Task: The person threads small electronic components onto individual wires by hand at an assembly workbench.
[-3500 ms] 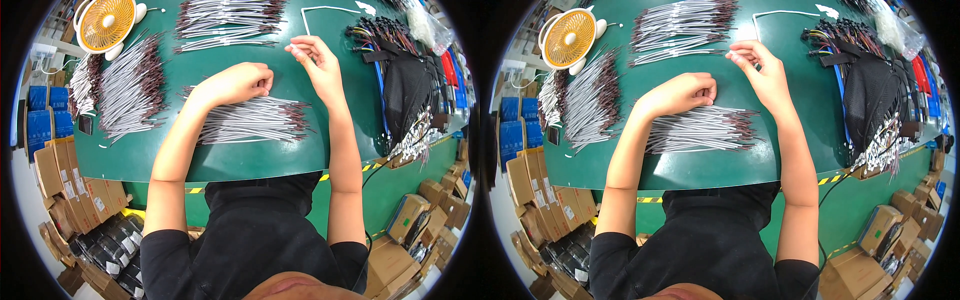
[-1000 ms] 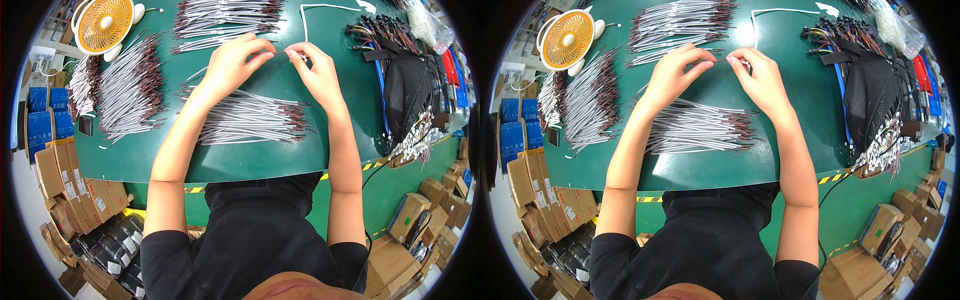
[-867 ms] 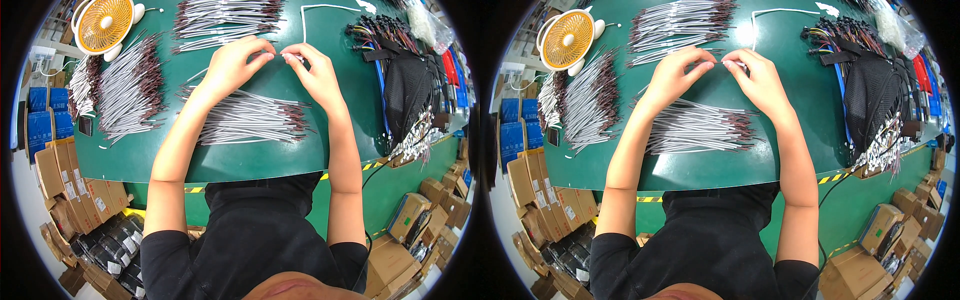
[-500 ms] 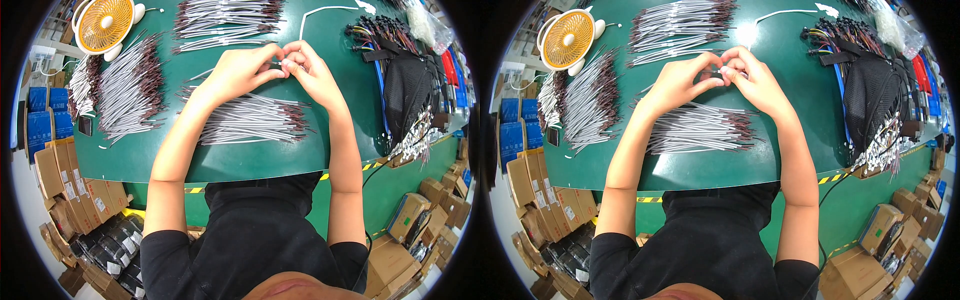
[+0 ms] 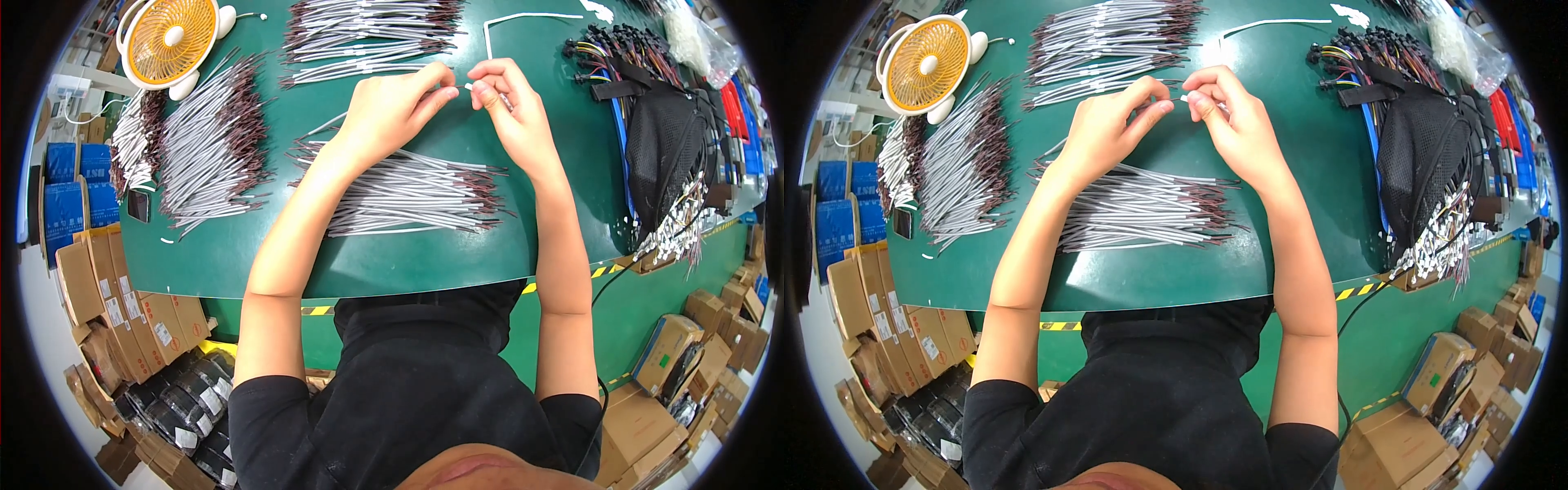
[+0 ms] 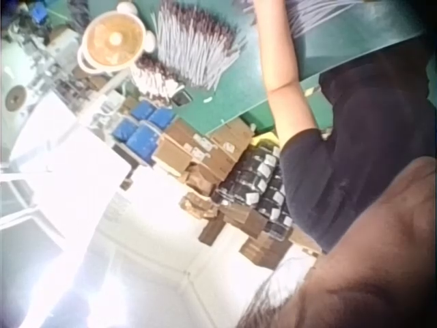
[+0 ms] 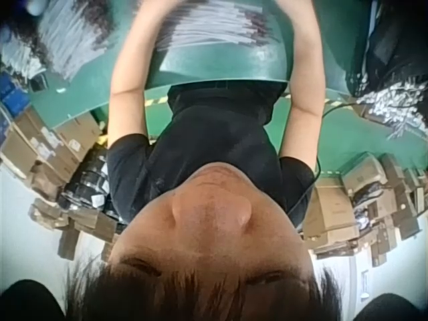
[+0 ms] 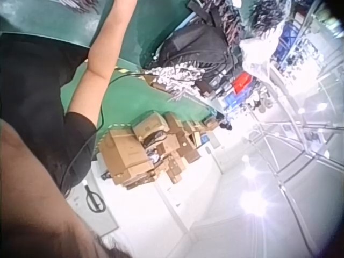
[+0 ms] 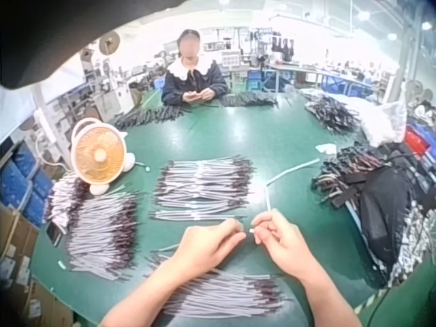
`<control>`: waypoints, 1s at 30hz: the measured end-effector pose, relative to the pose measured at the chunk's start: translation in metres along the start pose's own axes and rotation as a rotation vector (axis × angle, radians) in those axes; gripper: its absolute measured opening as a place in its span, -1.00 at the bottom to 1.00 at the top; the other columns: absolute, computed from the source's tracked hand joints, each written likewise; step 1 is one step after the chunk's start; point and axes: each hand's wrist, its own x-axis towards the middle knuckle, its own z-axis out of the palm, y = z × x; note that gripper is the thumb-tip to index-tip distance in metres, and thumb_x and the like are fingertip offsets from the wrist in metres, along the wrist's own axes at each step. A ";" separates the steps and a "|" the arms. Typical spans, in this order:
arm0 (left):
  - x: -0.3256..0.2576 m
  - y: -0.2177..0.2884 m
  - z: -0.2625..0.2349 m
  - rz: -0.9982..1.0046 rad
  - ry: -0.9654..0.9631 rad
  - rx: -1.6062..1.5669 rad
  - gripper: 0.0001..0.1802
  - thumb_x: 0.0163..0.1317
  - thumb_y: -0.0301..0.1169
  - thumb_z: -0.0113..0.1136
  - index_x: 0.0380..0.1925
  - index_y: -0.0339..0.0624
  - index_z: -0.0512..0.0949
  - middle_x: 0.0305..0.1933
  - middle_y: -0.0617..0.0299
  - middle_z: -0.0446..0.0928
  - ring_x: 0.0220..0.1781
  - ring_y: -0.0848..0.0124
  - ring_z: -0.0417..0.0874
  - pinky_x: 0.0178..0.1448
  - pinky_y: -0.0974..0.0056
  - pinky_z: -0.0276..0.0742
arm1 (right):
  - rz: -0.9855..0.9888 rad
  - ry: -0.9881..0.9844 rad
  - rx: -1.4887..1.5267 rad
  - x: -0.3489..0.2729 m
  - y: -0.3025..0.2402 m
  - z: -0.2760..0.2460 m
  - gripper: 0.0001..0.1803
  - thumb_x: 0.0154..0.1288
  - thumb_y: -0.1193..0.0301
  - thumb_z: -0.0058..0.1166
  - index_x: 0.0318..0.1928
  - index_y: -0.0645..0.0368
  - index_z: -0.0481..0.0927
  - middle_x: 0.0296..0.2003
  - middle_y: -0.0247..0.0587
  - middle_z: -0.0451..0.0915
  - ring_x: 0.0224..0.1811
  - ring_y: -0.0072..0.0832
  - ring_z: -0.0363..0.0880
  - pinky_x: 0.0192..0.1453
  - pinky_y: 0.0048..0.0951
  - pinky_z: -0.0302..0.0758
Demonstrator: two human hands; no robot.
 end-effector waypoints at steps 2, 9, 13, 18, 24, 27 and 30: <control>0.001 -0.001 -0.002 -0.013 0.032 -0.020 -0.81 0.48 -0.16 0.27 -0.06 0.05 0.63 -0.37 0.23 0.69 -0.44 0.26 0.69 -0.32 0.22 0.53 | -0.009 0.022 -0.015 0.001 0.001 -0.005 -0.86 0.61 0.47 0.07 0.07 0.21 0.55 -0.32 -0.37 0.58 -0.21 -0.64 0.51 -0.07 -0.56 0.47; 0.002 -0.001 -0.006 0.032 0.022 -0.039 -0.80 0.47 -0.17 0.28 -0.06 0.04 0.65 -0.36 0.24 0.70 -0.44 0.29 0.68 -0.32 0.23 0.53 | -0.011 -0.016 0.009 0.000 0.001 -0.006 -0.85 0.61 0.47 0.06 0.08 0.20 0.57 -0.28 -0.39 0.57 -0.18 -0.64 0.53 -0.04 -0.54 0.48; 0.002 -0.002 -0.007 0.013 0.020 -0.054 -0.80 0.46 -0.17 0.29 -0.06 0.04 0.65 -0.37 0.25 0.68 -0.46 0.31 0.66 -0.33 0.24 0.51 | -0.016 -0.018 -0.021 0.000 -0.002 -0.006 -0.83 0.61 0.48 0.07 0.10 0.21 0.57 -0.24 -0.36 0.58 -0.15 -0.62 0.55 -0.01 -0.54 0.50; 0.003 -0.003 -0.008 -0.006 0.010 -0.065 -0.80 0.46 -0.16 0.29 -0.05 0.05 0.66 -0.40 0.26 0.67 -0.49 0.33 0.63 -0.35 0.25 0.49 | -0.019 -0.025 -0.052 0.000 -0.003 -0.006 -0.81 0.59 0.49 0.09 0.12 0.22 0.57 -0.19 -0.32 0.61 -0.09 -0.59 0.60 0.05 -0.51 0.55; 0.002 -0.005 -0.008 -0.014 -0.028 -0.056 -0.80 0.47 -0.15 0.27 -0.07 0.06 0.65 -0.42 0.26 0.66 -0.50 0.34 0.61 -0.36 0.25 0.48 | -0.013 -0.014 -0.069 0.000 -0.003 -0.006 -0.79 0.57 0.49 0.12 0.13 0.23 0.57 -0.16 -0.30 0.64 -0.08 -0.60 0.62 0.06 -0.52 0.56; 0.003 -0.005 -0.008 0.007 -0.013 -0.071 -0.81 0.47 -0.15 0.27 -0.08 0.05 0.64 -0.43 0.26 0.65 -0.51 0.34 0.61 -0.37 0.25 0.47 | -0.010 -0.007 -0.102 0.000 -0.004 -0.006 -0.78 0.57 0.48 0.13 0.13 0.23 0.58 -0.16 -0.31 0.65 -0.09 -0.61 0.62 0.03 -0.53 0.54; 0.003 -0.005 -0.007 -0.015 -0.016 -0.064 -0.80 0.47 -0.14 0.27 -0.08 0.05 0.64 -0.44 0.26 0.64 -0.50 0.33 0.61 -0.37 0.25 0.47 | -0.022 -0.007 -0.110 0.001 -0.003 -0.006 -0.77 0.56 0.47 0.15 0.13 0.23 0.58 -0.16 -0.31 0.65 -0.10 -0.63 0.61 -0.01 -0.55 0.52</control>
